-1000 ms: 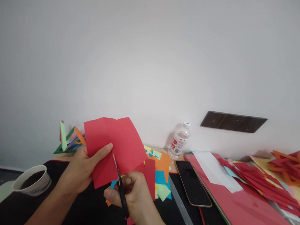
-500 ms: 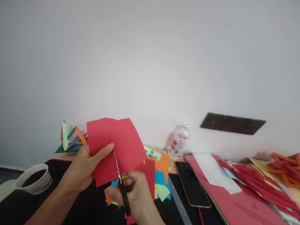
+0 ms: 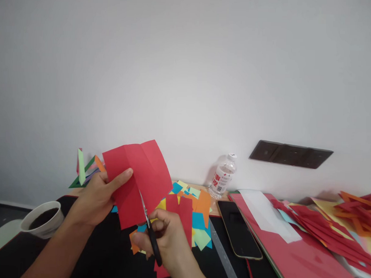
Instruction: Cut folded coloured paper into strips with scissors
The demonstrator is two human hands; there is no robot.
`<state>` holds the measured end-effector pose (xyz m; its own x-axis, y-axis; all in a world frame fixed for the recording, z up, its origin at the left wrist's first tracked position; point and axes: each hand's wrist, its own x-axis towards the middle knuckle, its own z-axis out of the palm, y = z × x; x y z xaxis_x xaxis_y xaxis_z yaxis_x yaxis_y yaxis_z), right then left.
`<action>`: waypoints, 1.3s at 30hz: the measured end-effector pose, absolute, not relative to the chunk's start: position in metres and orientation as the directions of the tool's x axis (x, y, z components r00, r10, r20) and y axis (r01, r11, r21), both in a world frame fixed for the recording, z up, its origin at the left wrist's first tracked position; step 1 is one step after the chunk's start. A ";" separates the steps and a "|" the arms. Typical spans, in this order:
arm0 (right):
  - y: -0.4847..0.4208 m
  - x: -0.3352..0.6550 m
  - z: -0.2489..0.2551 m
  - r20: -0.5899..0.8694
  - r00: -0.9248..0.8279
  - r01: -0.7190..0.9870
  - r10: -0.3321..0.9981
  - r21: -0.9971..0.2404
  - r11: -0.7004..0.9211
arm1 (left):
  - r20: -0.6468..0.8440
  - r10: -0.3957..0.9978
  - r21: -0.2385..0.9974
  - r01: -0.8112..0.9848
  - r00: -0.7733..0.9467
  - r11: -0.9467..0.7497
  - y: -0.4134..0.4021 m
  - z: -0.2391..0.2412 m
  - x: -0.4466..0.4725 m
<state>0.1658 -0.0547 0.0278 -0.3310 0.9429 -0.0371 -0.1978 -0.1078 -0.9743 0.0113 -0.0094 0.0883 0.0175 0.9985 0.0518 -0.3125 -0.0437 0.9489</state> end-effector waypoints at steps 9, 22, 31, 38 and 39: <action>-0.056 0.160 0.031 0.053 -0.363 -0.330 0.930 -0.941 -0.075 | 0.068 0.997 0.939 -0.335 -0.026 -0.073 -0.012 0.085 0.016; -0.055 0.161 0.034 0.068 -0.402 -0.312 0.913 -0.948 -0.067 | 0.098 0.994 0.939 -0.334 0.041 -0.079 -0.013 0.084 0.017; -0.056 0.160 0.034 0.059 -0.399 -0.303 0.915 -0.950 -0.071 | 0.099 0.995 0.948 -0.308 0.031 -0.085 -0.015 0.085 0.017; -0.056 0.161 0.033 0.051 -0.398 -0.278 0.916 -0.958 -0.067 | 0.096 0.995 0.953 -0.291 0.020 -0.086 -0.016 0.088 0.017; -0.056 0.161 0.033 0.052 -0.406 -0.284 0.912 -0.956 -0.072 | 0.094 0.995 0.955 -0.284 0.016 -0.086 -0.016 0.088 0.017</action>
<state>0.1615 -0.0555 0.0330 -0.4059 0.9124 0.0517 -0.2841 -0.0722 -0.9561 0.0174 -0.0160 0.0876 0.0164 0.9954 0.0945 -0.2839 -0.0860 0.9550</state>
